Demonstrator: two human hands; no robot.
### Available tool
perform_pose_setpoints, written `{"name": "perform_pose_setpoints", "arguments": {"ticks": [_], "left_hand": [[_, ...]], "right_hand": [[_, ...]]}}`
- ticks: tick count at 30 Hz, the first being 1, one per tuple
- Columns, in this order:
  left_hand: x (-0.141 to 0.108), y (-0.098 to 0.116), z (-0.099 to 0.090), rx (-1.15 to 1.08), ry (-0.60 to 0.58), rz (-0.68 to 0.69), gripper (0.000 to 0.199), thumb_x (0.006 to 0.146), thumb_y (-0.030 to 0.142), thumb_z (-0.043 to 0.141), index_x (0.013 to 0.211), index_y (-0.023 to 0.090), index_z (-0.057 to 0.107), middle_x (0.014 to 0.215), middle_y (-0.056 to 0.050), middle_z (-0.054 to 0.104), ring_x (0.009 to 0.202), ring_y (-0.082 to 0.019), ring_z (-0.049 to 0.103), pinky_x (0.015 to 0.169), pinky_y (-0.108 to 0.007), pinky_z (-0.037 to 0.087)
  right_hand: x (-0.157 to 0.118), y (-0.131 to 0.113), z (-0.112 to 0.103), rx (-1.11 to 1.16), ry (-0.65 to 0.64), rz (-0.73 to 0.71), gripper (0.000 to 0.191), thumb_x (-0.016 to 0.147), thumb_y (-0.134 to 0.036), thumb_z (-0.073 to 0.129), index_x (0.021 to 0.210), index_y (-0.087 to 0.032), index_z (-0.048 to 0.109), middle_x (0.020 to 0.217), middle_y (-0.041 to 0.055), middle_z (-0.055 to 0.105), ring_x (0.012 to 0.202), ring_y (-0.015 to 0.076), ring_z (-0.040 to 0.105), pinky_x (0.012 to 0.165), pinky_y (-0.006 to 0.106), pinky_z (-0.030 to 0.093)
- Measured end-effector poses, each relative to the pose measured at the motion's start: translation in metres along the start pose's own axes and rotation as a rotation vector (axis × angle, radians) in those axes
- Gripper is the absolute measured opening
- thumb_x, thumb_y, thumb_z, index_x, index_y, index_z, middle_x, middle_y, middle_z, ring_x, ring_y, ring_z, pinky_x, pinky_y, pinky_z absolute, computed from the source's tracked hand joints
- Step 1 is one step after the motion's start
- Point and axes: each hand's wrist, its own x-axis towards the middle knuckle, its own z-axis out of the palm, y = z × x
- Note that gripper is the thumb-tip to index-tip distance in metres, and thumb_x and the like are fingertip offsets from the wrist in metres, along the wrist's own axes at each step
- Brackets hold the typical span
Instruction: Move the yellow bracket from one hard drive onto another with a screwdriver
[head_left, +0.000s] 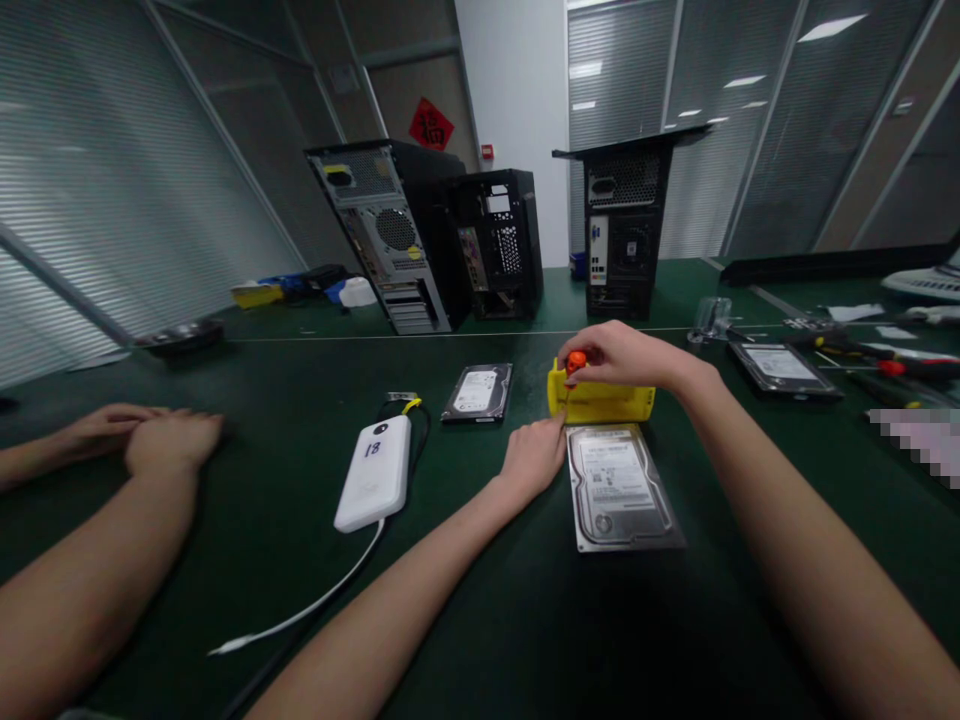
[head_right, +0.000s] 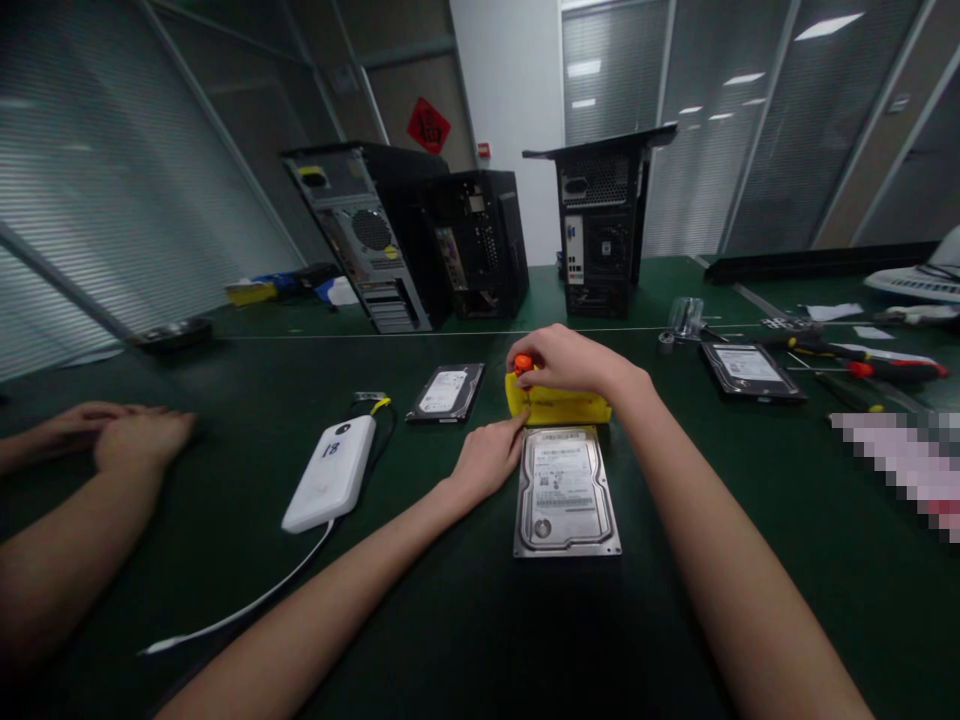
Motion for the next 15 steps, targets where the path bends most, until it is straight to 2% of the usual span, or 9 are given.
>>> {"name": "perform_pose_setpoints", "arguments": {"ticks": [5, 15], "left_hand": [[-0.002, 0.003, -0.004, 0.02, 0.005, -0.014, 0.036, 0.094, 0.03, 0.03, 0.125, 0.023, 0.047, 0.101, -0.008, 0.067, 0.087, -0.023, 0.065, 0.071, -0.031, 0.047], [-0.003, 0.009, -0.012, 0.077, -0.055, -0.041, 0.037, 0.094, 0.03, 0.03, 0.125, 0.019, 0.048, 0.095, -0.011, 0.068, 0.084, -0.024, 0.065, 0.072, -0.033, 0.047]], "right_hand": [[0.001, -0.001, 0.001, 0.004, 0.001, 0.009, 0.028, 0.075, -0.027, 0.06, 0.1, -0.017, 0.068, 0.088, 0.0045, 0.068, 0.073, 0.0139, 0.058, 0.065, 0.024, 0.041], [0.0, -0.006, -0.001, 0.039, -0.007, 0.008, 0.027, 0.074, -0.025, 0.06, 0.1, -0.018, 0.068, 0.087, 0.0044, 0.068, 0.072, 0.0137, 0.057, 0.064, 0.025, 0.041]]}}
